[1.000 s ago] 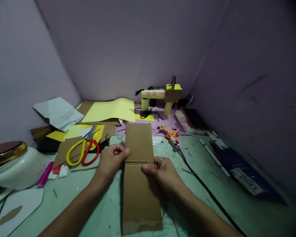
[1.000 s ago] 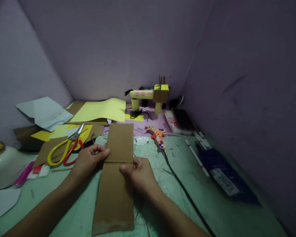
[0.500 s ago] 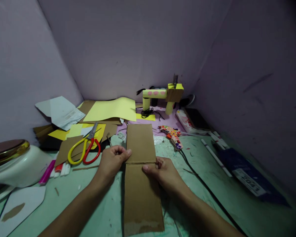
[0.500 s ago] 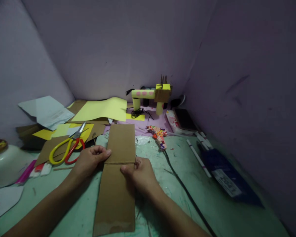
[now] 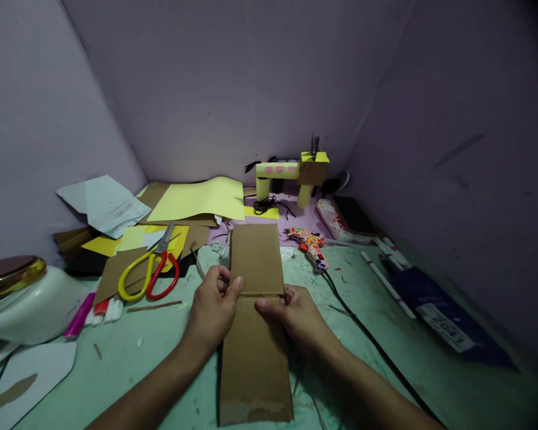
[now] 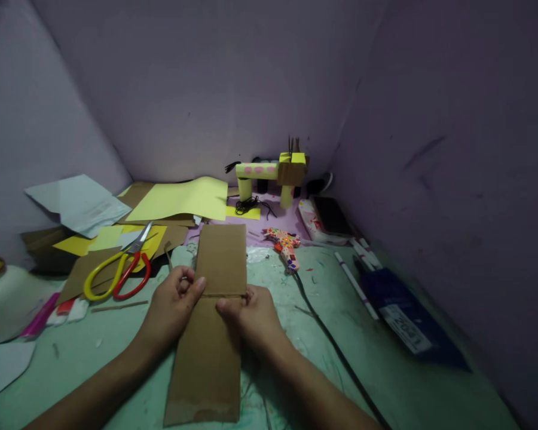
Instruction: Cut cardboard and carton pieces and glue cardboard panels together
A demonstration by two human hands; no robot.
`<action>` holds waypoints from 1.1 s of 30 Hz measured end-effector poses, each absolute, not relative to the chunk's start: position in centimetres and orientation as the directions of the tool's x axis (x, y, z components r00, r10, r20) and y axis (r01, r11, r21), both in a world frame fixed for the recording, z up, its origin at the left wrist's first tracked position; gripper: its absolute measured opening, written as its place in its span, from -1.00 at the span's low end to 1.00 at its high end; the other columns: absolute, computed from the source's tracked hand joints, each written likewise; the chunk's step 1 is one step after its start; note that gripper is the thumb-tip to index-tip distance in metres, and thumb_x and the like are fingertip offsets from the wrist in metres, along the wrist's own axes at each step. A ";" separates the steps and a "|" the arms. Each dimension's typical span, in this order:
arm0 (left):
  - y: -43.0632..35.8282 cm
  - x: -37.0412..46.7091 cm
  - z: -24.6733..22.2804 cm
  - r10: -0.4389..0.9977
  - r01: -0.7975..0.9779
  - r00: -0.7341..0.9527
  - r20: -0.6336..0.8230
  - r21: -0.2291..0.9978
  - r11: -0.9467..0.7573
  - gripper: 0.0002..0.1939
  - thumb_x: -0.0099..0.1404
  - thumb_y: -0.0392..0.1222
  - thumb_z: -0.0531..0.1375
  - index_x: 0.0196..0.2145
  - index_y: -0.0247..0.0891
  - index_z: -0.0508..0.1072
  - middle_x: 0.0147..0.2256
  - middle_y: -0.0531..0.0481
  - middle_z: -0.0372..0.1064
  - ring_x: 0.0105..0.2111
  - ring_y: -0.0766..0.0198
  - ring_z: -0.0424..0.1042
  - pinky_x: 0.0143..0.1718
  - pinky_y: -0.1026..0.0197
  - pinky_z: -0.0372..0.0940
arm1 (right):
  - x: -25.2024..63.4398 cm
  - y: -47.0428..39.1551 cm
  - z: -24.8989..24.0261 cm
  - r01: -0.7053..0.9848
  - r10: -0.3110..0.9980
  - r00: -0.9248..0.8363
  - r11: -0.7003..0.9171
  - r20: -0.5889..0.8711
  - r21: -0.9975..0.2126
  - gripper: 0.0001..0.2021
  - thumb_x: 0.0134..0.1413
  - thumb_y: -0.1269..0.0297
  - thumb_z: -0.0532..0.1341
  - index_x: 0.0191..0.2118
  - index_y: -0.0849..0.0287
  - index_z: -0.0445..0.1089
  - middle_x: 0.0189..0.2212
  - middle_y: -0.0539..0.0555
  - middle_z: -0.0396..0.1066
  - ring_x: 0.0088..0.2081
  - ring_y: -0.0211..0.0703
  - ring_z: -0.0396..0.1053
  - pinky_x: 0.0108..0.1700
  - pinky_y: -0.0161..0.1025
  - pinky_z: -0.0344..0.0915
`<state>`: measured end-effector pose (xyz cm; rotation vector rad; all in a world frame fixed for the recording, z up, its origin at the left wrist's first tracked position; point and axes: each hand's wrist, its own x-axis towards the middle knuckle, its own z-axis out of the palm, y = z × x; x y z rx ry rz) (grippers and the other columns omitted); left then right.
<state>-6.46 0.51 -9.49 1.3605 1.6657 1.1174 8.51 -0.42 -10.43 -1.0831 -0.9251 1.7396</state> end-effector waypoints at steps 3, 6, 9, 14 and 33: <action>0.3 -6.4 -9.9 0.982 0.388 -0.188 0.023 0.920 0.052 -0.81 0.11 -0.07 0.17 -0.39 -0.16 0.23 -0.65 0.21 0.18 -0.63 0.31 0.20 -0.58 0.30 0.06 | 8.6 -0.5 -10.5 -0.291 0.922 -0.275 -0.351 -0.273 -0.890 -0.69 -0.33 0.25 0.38 -0.34 0.29 0.48 -0.48 0.13 0.51 -0.46 -0.13 0.43 -0.38 -0.24 0.34; 0.3 -6.5 -10.0 0.984 0.377 -0.176 0.029 0.925 0.040 -0.82 0.12 -0.08 0.16 -0.39 -0.15 0.21 -0.66 0.23 0.15 -0.64 0.32 0.18 -0.59 0.31 0.05 | 8.6 -0.5 -10.6 -0.314 0.920 -0.277 -0.358 -0.276 -0.879 -0.69 -0.30 0.17 0.38 -0.39 0.26 0.46 -0.52 0.11 0.50 -0.49 -0.15 0.42 -0.38 -0.25 0.34; 0.3 -6.4 -10.0 0.983 0.362 -0.183 0.027 0.931 0.042 -0.81 0.10 -0.09 0.18 -0.41 -0.16 0.22 -0.68 0.24 0.13 -0.65 0.34 0.16 -0.60 0.32 0.03 | 8.5 -0.4 -10.8 -0.323 0.930 -0.227 -0.351 -0.288 -0.879 -0.67 -0.28 0.07 0.37 -0.45 0.24 0.42 -0.56 0.08 0.48 -0.55 -0.19 0.39 -0.40 -0.25 0.33; 0.5 -6.5 -9.6 0.984 0.289 -0.179 -0.017 0.955 0.069 -0.77 0.06 -0.04 0.21 -0.42 -0.18 0.24 -0.66 0.20 0.22 -0.63 0.34 0.21 -0.59 0.33 0.07 | 8.5 -0.4 -10.8 -0.331 0.930 -0.190 -0.363 -0.315 -0.871 -0.70 -0.28 0.09 0.37 -0.46 0.22 0.42 -0.60 0.06 0.47 -0.56 -0.18 0.39 -0.43 -0.27 0.32; -0.8 -6.6 -8.8 0.938 -0.157 0.235 -0.255 0.942 0.295 -0.49 -0.19 -0.11 0.39 -0.26 -0.28 0.35 -0.27 -0.21 0.52 -0.28 -0.03 0.50 -0.25 0.01 0.36 | 8.5 -0.5 -10.3 -0.378 0.929 -0.257 -0.351 -0.266 -0.857 -0.68 -0.24 0.08 0.37 -0.39 0.21 0.46 -0.52 0.09 0.51 -0.54 -0.13 0.43 -0.43 -0.24 0.33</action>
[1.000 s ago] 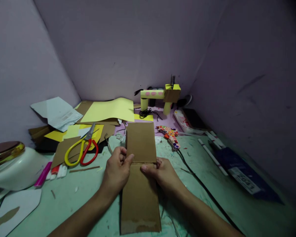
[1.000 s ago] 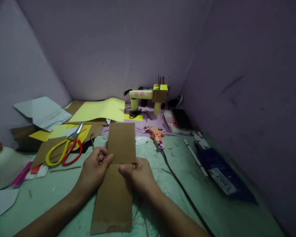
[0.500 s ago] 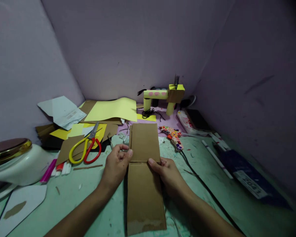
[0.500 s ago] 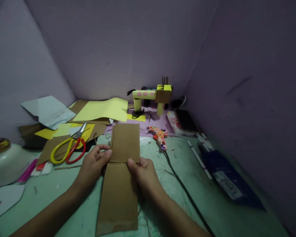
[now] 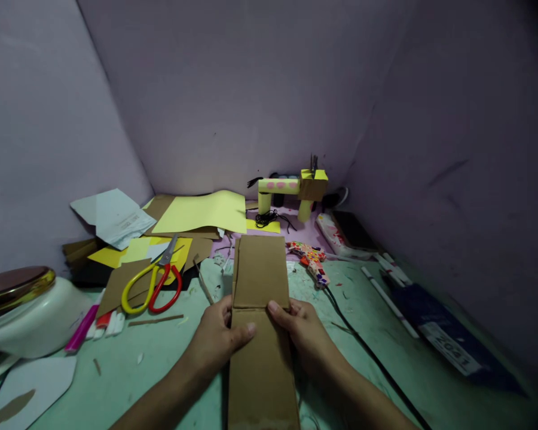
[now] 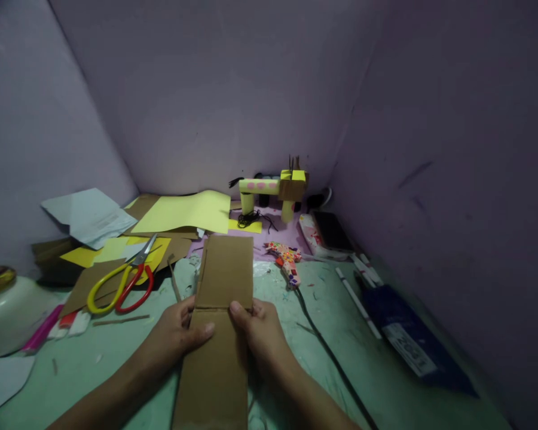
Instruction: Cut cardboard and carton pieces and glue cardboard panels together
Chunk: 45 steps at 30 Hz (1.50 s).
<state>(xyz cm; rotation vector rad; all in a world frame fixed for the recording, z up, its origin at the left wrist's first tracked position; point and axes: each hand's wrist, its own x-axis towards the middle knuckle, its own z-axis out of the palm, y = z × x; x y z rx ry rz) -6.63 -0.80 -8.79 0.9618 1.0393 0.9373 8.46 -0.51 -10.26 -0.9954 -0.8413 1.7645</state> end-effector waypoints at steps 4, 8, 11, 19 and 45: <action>-0.9 -6.6 -8.9 0.942 -0.185 0.231 -0.243 0.940 0.288 -0.57 -0.14 -0.17 0.36 -0.27 -0.29 0.38 -0.23 -0.21 0.52 -0.22 -0.04 0.48 -0.18 0.00 0.34 | 9.1 0.0 -10.2 -0.346 0.953 -0.163 -0.298 -0.256 -0.889 -0.67 -0.24 0.05 0.37 -0.42 0.23 0.46 -0.54 0.09 0.50 -0.53 -0.13 0.42 -0.44 -0.24 0.32; -0.9 -6.7 -8.7 0.945 -0.179 0.167 -0.283 0.933 0.311 -0.59 -0.16 -0.23 0.36 -0.28 -0.28 0.40 -0.27 -0.16 0.53 -0.21 -0.03 0.48 -0.21 0.04 0.34 | 11.3 1.1 -9.4 -0.432 0.980 0.017 -0.173 -0.199 -0.885 -0.67 -0.26 0.13 0.40 -0.32 0.19 0.48 -0.45 0.06 0.53 -0.40 -0.11 0.46 -0.27 -0.19 0.36; -0.8 -6.8 -8.7 0.940 -0.187 0.164 -0.299 0.926 0.327 -0.61 -0.18 -0.26 0.35 -0.31 -0.28 0.42 -0.29 -0.13 0.54 -0.24 -0.03 0.49 -0.27 0.06 0.35 | 13.3 2.0 -8.1 -0.497 0.982 0.150 -0.024 -0.113 -0.867 -0.70 -0.31 0.22 0.42 -0.34 0.18 0.48 -0.36 0.07 0.55 -0.32 -0.10 0.46 -0.16 -0.16 0.36; -0.3 -7.2 -9.0 0.938 -0.166 0.167 -0.303 0.929 0.330 -0.56 -0.18 -0.24 0.34 -0.26 -0.31 0.44 -0.34 -0.09 0.53 -0.30 0.04 0.48 -0.33 0.13 0.33 | 16.0 2.5 -5.2 -0.446 0.966 0.256 0.154 0.040 -0.881 -0.81 -0.41 0.35 0.39 -0.53 0.11 0.41 -0.54 -0.04 0.45 -0.53 -0.25 0.35 -0.45 -0.30 0.28; 0.5 -9.9 -6.1 0.958 0.421 0.117 -0.262 0.887 0.191 -0.62 -0.02 -0.22 0.16 -0.18 -0.22 0.29 -0.48 0.08 0.37 -0.43 0.16 0.42 -0.46 0.22 0.25 | 16.5 7.9 -4.1 0.096 0.976 -0.186 -0.098 -0.114 -0.991 -0.66 -0.33 -0.01 0.36 -0.53 0.17 0.40 -0.68 -0.09 0.32 -0.64 -0.35 0.18 -0.60 -0.37 0.03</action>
